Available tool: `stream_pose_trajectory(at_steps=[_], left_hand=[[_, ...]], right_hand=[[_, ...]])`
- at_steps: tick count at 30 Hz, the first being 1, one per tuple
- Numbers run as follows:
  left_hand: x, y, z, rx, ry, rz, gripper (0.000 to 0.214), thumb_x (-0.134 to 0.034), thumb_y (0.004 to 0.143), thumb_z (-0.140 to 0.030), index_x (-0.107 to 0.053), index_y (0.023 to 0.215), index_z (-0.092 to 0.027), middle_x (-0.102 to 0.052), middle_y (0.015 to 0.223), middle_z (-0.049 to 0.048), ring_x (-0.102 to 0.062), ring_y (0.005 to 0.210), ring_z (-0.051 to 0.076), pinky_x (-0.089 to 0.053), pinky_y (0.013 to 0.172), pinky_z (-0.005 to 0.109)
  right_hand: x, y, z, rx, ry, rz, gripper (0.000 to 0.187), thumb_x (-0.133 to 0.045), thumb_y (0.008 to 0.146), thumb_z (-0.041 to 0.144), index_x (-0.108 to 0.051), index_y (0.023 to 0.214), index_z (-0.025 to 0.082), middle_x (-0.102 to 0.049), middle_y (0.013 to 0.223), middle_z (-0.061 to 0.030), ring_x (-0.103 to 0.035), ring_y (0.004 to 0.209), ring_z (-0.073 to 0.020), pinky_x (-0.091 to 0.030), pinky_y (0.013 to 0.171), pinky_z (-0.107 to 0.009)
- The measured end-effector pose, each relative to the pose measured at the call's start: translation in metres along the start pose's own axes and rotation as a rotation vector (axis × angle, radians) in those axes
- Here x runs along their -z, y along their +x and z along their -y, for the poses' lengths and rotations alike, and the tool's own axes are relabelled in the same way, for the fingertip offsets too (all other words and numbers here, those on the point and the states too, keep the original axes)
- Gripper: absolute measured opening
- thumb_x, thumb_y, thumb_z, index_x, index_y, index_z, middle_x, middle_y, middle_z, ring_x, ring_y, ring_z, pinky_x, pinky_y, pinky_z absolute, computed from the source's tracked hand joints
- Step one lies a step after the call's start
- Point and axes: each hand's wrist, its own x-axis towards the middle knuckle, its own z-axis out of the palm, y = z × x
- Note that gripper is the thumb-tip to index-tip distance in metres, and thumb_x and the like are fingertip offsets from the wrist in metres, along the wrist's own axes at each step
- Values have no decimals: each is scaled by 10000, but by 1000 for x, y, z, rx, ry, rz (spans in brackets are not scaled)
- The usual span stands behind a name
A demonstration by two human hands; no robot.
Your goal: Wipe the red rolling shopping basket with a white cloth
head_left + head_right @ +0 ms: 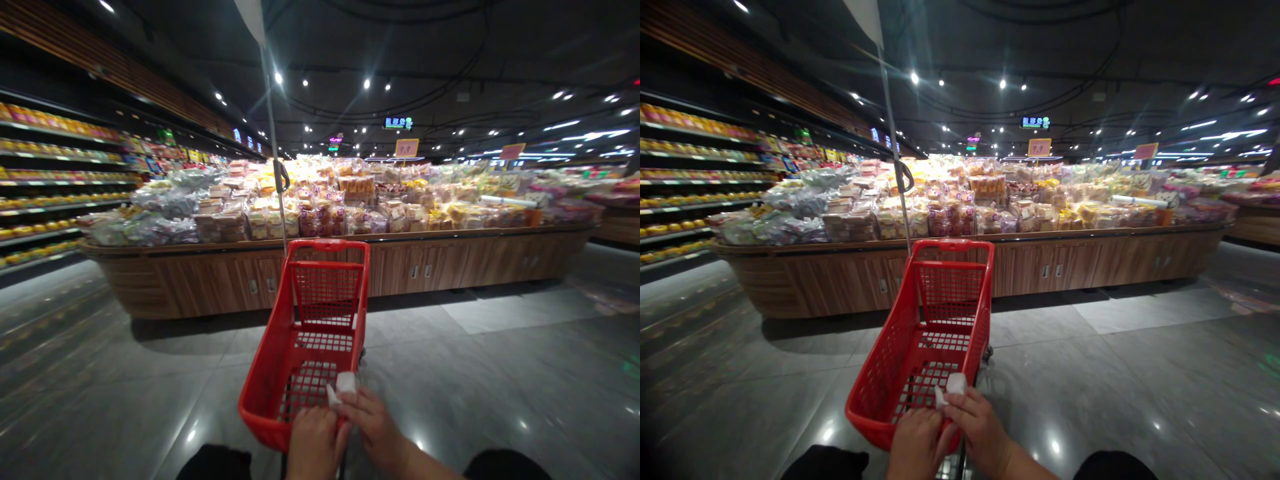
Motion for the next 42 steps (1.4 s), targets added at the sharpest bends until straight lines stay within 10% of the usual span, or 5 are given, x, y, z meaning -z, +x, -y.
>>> stream_pose_trajectory(at_steps=[8, 17, 24, 29, 42], left_hand=[[1, -15, 24, -101, -7, -82, 319, -443, 871, -355, -584, 627, -204, -643, 652, 25, -594, 681, 184, -392, 689, 334], [11, -23, 47, -265, -35, -171, 289, -478, 838, -351, -533, 600, -197, -601, 599, 3, -568, 607, 152, -384, 643, 304], [12, -22, 57, -279, -62, -196, 266, -515, 809, -339, -524, 587, -193, -584, 587, -6, -557, 601, 150, -380, 649, 306], [24, -17, 58, -181, -74, -65, 276, -499, 809, -356, -559, 594, -193, -612, 622, 11, -574, 650, 171, -397, 760, 363], [32, 27, 13, 224, 62, 368, 387, -248, 922, -316, -594, 999, -163, -706, 868, 123, -671, 832, 253, -475, 702, 352]], right_hand=[[12, 32, -53, -153, -171, -172, 388, -335, 913, 129, -612, 1175, 203, -655, 1125, -104, -601, 1009, -212, -510, 858, -404], [3, 24, -10, 40, -18, 105, 358, -395, 932, 223, -538, 1259, 217, -617, 1208, -66, -540, 1127, -204, -441, 981, -383], [20, 38, -74, -328, -166, -125, 356, -439, 884, 160, -602, 1190, 241, -637, 1164, -82, -595, 1059, -219, -492, 919, -422], [52, 45, -91, -420, -238, -347, 344, -449, 858, 132, -644, 1129, 214, -592, 1171, -100, -600, 1006, -206, -518, 877, -359], [11, 18, -47, -72, -84, -9, 399, -427, 887, 121, -535, 1263, 200, -612, 1207, -82, -562, 1108, -201, -483, 956, -379]])
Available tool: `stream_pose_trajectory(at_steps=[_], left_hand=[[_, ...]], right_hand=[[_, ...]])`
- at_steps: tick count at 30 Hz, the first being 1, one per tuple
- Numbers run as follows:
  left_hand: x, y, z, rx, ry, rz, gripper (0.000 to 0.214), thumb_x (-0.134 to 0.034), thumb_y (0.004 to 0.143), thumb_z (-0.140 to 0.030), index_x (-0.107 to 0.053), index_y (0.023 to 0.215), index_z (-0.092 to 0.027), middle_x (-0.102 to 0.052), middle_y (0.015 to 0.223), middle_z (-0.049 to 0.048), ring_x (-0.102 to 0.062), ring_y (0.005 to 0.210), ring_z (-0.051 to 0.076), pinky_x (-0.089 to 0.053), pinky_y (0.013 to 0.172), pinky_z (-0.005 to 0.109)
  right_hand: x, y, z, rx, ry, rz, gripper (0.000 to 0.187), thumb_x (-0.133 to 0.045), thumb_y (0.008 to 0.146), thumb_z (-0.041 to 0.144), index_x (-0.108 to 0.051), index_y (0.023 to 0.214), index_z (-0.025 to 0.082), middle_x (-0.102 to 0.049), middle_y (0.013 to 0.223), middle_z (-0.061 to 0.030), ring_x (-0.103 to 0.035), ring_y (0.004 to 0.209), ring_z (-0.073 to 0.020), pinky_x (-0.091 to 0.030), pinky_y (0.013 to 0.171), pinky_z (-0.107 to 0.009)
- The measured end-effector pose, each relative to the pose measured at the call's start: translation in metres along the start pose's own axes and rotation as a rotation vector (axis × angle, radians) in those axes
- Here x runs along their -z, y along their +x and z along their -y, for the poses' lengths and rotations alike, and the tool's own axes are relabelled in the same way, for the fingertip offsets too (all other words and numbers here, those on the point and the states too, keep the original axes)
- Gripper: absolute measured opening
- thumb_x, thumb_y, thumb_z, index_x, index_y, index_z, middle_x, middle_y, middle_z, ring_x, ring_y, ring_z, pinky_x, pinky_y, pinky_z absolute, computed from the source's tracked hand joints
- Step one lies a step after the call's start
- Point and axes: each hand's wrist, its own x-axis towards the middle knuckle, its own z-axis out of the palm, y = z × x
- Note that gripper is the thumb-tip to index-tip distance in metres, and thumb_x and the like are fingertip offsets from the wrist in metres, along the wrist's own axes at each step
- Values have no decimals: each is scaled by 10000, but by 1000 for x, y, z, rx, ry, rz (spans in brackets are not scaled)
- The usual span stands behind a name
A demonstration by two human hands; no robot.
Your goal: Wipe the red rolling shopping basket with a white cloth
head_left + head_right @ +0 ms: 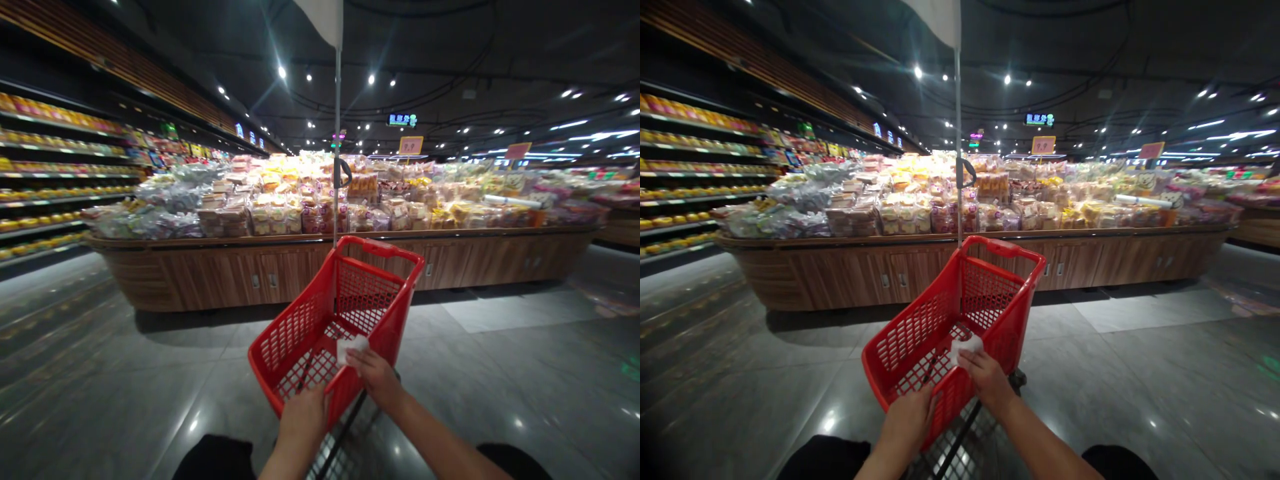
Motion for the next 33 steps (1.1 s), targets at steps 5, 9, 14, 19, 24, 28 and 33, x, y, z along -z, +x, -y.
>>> stream_pose_trajectory(at_steps=[5, 9, 14, 19, 24, 28, 33], left_hand=[[0, 3, 6, -11, 15, 24, 347, -283, 914, -287, -597, 967, -149, -709, 865, 133, -675, 843, 267, -492, 710, 372], [0, 2, 6, -18, 12, 6, 369, -245, 920, -268, -591, 978, -153, -714, 846, 125, -678, 828, 277, -497, 701, 394], [-2, 0, 8, -24, 14, -7, 352, -256, 917, -279, -588, 960, -171, -715, 845, 105, -678, 820, 247, -488, 710, 359], [-2, 2, 12, -27, 24, -8, 371, -238, 925, -293, -579, 989, -160, -712, 852, 110, -673, 827, 243, -478, 705, 346], [-2, 3, 16, -30, 35, -13, 371, -240, 928, -296, -586, 966, -171, -711, 844, 97, -673, 830, 230, -469, 702, 320], [-4, 4, 24, -68, 33, -29, 394, -224, 934, -323, -595, 944, -190, -715, 819, 81, -676, 803, 221, -463, 683, 303], [-7, 6, 33, -78, 55, -46, 394, -228, 934, -332, -598, 967, -202, -720, 828, 79, -678, 796, 230, -469, 675, 315]], right_hand=[[21, 7, -41, -129, -160, -164, 392, -393, 845, 53, -648, 1119, 169, -665, 1096, -112, -596, 1049, -229, -515, 901, -441], [2, 3, -8, -170, -149, -156, 418, -392, 829, 45, -639, 1137, 183, -669, 1095, -101, -612, 1019, -222, -513, 905, -427], [-7, -3, 15, -92, -65, -30, 442, -421, 825, 57, -585, 1212, 194, -635, 1173, -89, -581, 1083, -207, -479, 952, -402], [37, 5, -57, -212, -202, -148, 435, -410, 795, 36, -648, 1125, 191, -659, 1125, -90, -598, 1049, -213, -499, 914, -425], [36, 8, -62, -254, -230, -190, 416, -405, 793, 30, -674, 1075, 175, -670, 1096, -95, -605, 1026, -212, -503, 907, -417], [24, 10, -47, -156, -132, -90, 397, -439, 801, 43, -662, 1094, 192, -668, 1106, -74, -609, 1011, -194, -516, 896, -378], [54, 25, -92, -300, -209, -198, 402, -437, 791, 53, -670, 1083, 200, -669, 1101, -78, -607, 1016, -210, -502, 911, -415]])
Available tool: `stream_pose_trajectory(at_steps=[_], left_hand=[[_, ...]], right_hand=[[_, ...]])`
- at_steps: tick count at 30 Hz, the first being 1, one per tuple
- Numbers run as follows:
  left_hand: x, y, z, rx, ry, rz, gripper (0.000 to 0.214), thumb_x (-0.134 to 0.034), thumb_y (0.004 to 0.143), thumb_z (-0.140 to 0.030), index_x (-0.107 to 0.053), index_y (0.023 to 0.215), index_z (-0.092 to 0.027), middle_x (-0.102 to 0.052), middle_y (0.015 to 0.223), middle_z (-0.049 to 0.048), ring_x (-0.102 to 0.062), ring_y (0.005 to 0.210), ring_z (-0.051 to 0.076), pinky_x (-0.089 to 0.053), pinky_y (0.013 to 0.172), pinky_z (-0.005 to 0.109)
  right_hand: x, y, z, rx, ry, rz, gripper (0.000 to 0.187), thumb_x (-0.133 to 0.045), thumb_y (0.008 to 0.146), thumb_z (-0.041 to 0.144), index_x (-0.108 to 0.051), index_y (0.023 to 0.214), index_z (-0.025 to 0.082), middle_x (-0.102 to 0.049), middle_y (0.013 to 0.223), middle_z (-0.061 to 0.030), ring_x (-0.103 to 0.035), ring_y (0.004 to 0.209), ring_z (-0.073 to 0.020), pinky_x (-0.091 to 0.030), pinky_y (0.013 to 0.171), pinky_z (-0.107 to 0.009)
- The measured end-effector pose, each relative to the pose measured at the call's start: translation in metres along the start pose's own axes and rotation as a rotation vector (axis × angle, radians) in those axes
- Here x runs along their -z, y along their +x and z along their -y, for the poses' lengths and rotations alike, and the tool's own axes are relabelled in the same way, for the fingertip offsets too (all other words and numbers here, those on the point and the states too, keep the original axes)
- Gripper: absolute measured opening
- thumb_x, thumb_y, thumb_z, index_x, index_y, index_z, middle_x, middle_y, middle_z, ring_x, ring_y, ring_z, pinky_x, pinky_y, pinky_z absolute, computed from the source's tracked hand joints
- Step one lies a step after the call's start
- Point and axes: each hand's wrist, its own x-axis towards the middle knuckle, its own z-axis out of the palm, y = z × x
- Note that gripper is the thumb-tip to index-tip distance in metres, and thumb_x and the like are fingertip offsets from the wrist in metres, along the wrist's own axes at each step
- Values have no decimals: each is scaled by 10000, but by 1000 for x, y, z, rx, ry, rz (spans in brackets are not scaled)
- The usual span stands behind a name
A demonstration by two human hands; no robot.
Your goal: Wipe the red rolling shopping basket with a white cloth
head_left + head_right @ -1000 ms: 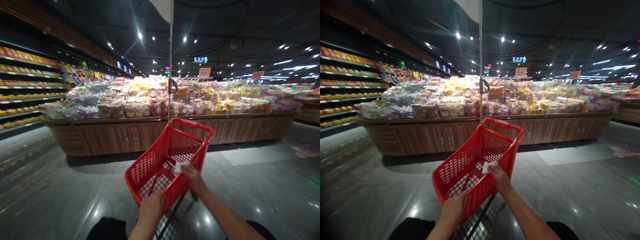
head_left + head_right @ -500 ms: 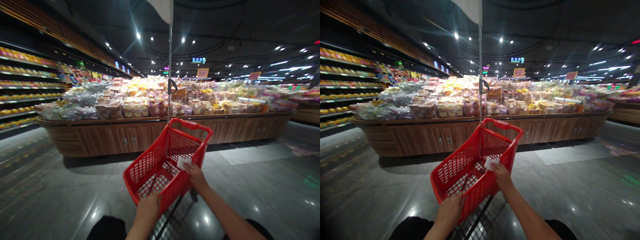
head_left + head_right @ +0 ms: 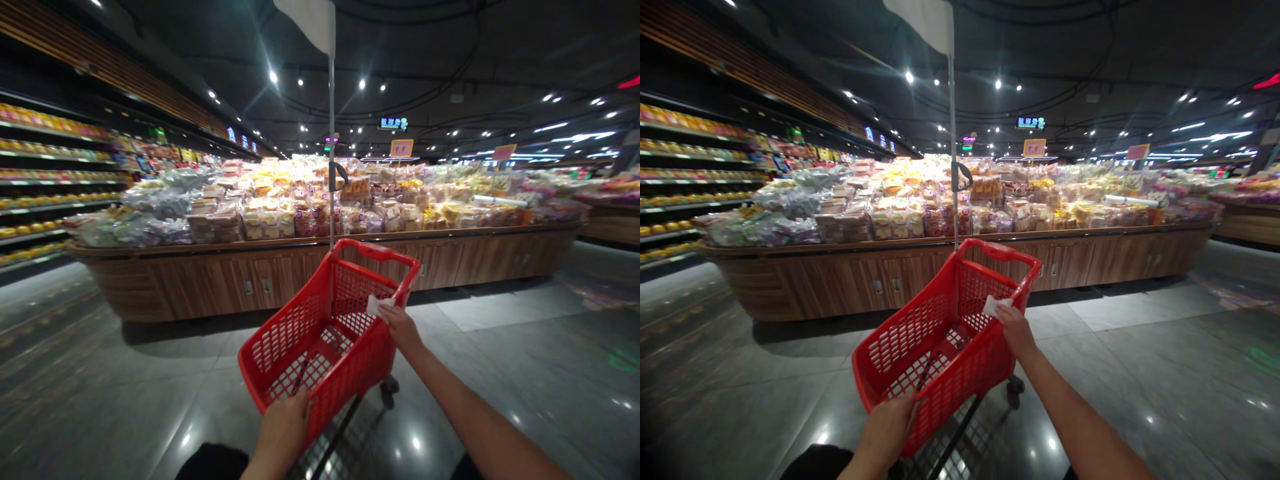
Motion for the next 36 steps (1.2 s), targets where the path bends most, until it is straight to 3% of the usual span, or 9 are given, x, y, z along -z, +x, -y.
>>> stream_pose_trajectory(at_steps=[4, 7, 10, 15, 22, 26, 29, 33, 36], left_hand=[[-1, 0, 0, 24, -14, 19, 387, -235, 931, -325, -593, 1013, -201, -720, 838, 79, -679, 806, 223, -469, 686, 307], [0, -1, -1, 26, -40, 22, 391, -229, 932, -327, -586, 1032, -202, -718, 840, 77, -676, 814, 215, -467, 694, 301], [3, -2, -1, 20, -44, 16, 393, -226, 933, -332, -585, 1026, -202, -715, 837, 81, -674, 810, 214, -467, 698, 305], [4, -2, -2, 27, -19, 30, 378, -248, 926, -321, -586, 1032, -187, -715, 849, 96, -675, 816, 225, -476, 693, 314], [0, -1, 3, 1, -3, 4, 366, -254, 925, -300, -591, 1015, -191, -715, 849, 92, -676, 804, 245, -487, 679, 343], [0, 0, 4, 2, 0, 10, 356, -257, 925, -304, -590, 990, -196, -715, 847, 78, -676, 806, 228, -482, 681, 319], [-2, 1, 3, 10, 2, 15, 345, -271, 923, -316, -591, 957, -193, -716, 841, 80, -677, 802, 227, -479, 676, 312], [-3, 1, 2, 12, 10, 16, 352, -256, 927, -319, -582, 938, -187, -714, 840, 89, -677, 797, 233, -478, 667, 316], [0, 1, 2, 10, 15, 20, 363, -239, 931, -332, -574, 935, -193, -713, 834, 87, -677, 795, 233, -478, 667, 321]], right_hand=[[-6, -1, -6, -43, -13, -38, 410, -405, 812, 69, -656, 1113, 192, -656, 1127, -92, -598, 1049, -222, -484, 933, -443], [-12, -13, 5, 45, 11, 27, 415, -422, 797, 72, -661, 1103, 217, -657, 1135, -55, -600, 1057, -195, -488, 941, -384], [1, -3, -4, 51, -21, 57, 376, -463, 798, 113, -666, 1094, 224, -675, 1097, -48, -612, 1029, -201, -495, 928, -371], [27, 30, -36, -70, -91, -25, 339, -456, 845, 190, -653, 1121, 200, -658, 1116, -92, -580, 1070, -249, -452, 963, -431], [14, 6, -17, 72, -28, 126, 366, -467, 815, 139, -650, 1127, 193, -652, 1143, -68, -594, 1059, -210, -478, 950, -367], [18, 16, -23, -63, -52, 33, 374, -467, 817, 138, -644, 1142, 188, -645, 1148, -91, -583, 1075, -236, -467, 956, -406], [5, 3, 0, -107, -20, 14, 376, -466, 806, 120, -653, 1122, 194, -665, 1107, -82, -611, 1025, -223, -492, 925, -404], [-24, -38, 63, 47, 142, 136, 427, -462, 794, 66, -633, 1155, 218, -654, 1136, -73, -598, 1055, -209, -496, 927, -381], [-29, -51, 87, 104, 202, 171, 472, -464, 785, 42, -606, 1194, 231, -628, 1185, -71, -573, 1092, -209, -485, 944, -383]])
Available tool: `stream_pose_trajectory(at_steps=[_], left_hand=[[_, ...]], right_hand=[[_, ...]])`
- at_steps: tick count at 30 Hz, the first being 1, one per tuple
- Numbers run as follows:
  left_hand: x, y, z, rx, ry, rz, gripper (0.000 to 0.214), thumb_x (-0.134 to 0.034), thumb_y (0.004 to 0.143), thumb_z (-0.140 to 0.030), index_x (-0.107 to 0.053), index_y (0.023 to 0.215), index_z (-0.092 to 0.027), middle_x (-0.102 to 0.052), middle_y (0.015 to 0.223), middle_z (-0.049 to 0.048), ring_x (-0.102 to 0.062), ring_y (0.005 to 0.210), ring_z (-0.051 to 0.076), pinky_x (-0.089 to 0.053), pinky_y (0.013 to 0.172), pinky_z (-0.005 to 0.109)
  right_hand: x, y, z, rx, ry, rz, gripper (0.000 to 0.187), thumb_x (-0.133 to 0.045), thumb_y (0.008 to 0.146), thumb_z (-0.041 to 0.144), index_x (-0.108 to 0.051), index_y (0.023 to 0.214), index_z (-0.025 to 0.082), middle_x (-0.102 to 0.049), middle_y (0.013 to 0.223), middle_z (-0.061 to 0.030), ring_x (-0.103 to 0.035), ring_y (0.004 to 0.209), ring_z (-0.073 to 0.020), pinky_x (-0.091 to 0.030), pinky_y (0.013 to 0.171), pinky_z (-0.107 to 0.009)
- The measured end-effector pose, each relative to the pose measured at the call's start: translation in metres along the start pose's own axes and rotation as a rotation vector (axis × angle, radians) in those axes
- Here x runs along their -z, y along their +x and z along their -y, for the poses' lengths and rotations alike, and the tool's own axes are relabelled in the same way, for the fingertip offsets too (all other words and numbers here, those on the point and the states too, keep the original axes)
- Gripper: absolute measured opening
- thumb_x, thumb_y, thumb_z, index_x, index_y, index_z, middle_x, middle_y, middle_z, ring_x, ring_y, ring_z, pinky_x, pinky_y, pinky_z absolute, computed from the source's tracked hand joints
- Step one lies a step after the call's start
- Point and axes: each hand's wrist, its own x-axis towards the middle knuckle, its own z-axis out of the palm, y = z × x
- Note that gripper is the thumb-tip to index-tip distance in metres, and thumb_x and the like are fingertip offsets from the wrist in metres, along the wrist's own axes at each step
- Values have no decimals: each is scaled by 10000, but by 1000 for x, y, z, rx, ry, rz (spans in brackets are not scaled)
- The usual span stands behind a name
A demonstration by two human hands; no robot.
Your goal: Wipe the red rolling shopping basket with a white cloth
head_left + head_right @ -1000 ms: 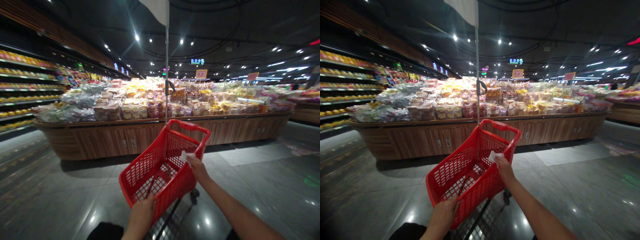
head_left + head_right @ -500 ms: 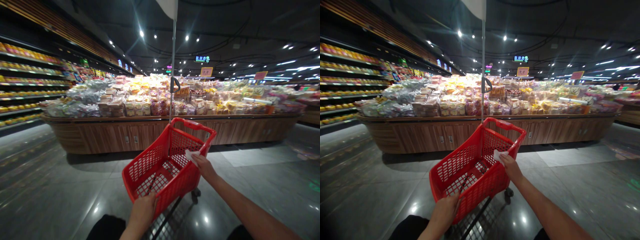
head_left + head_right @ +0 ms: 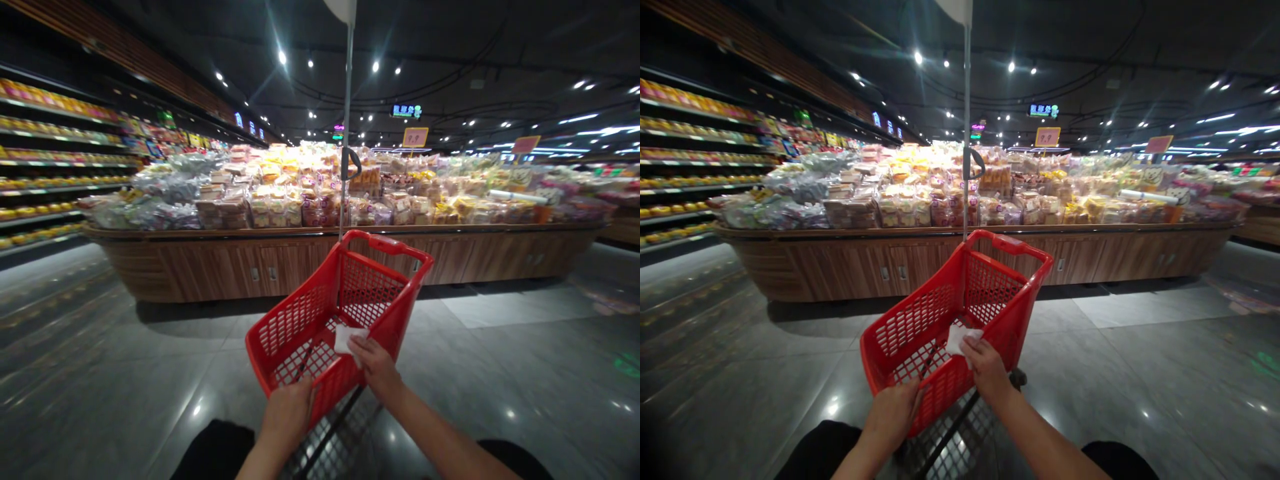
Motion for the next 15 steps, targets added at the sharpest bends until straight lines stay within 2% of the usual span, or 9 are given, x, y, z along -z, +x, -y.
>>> stream_pose_trajectory(at_steps=[2, 4, 7, 10, 12, 15], left_hand=[[2, 0, 0, 3, 2, 4, 368, -236, 930, -344, -570, 955, -192, -713, 825, 89, -678, 792, 236, -478, 664, 325], [3, 1, -1, 6, 1, 7, 379, -235, 929, -355, -572, 964, -186, -713, 822, 95, -678, 790, 239, -478, 660, 327], [4, 1, -4, 6, -4, 0, 390, -238, 924, -356, -586, 938, -181, -712, 817, 100, -677, 792, 237, -475, 671, 326], [4, 0, -5, 3, -10, -19, 407, -227, 922, -368, -593, 935, -191, -711, 812, 94, -676, 788, 238, -473, 674, 330], [5, -1, -4, 2, -18, -38, 418, -236, 915, -415, -594, 939, -201, -710, 808, 84, -675, 773, 241, -472, 660, 332], [6, -1, -1, 0, -24, -55, 395, -299, 888, -457, -599, 929, -204, -709, 804, 77, -673, 771, 246, -470, 652, 327]], right_hand=[[3, 2, -2, 2, -6, -22, 461, -468, 785, 46, -616, 1182, 229, -634, 1173, -74, -576, 1085, -216, -489, 939, -391], [4, 5, -8, -53, -41, -94, 434, -461, 795, 54, -635, 1157, 220, -651, 1136, -85, -590, 1059, -225, -500, 922, -406], [-7, 2, 1, -100, -73, -167, 442, -425, 797, 33, -647, 1136, 210, -660, 1110, -95, -596, 1046, -225, -504, 912, -411], [-26, -8, 28, 16, -30, -99, 416, -449, 811, 64, -626, 1161, 200, -632, 1169, -97, -569, 1088, -224, -487, 935, -399], [-30, -11, 38, 99, -5, -47, 378, -483, 829, 115, -614, 1175, 191, -613, 1200, -102, -553, 1109, -227, -482, 940, -388], [-16, -4, 26, 94, -45, -46, 342, -488, 839, 123, -634, 1142, 188, -632, 1163, -107, -567, 1082, -226, -489, 927, -389]])
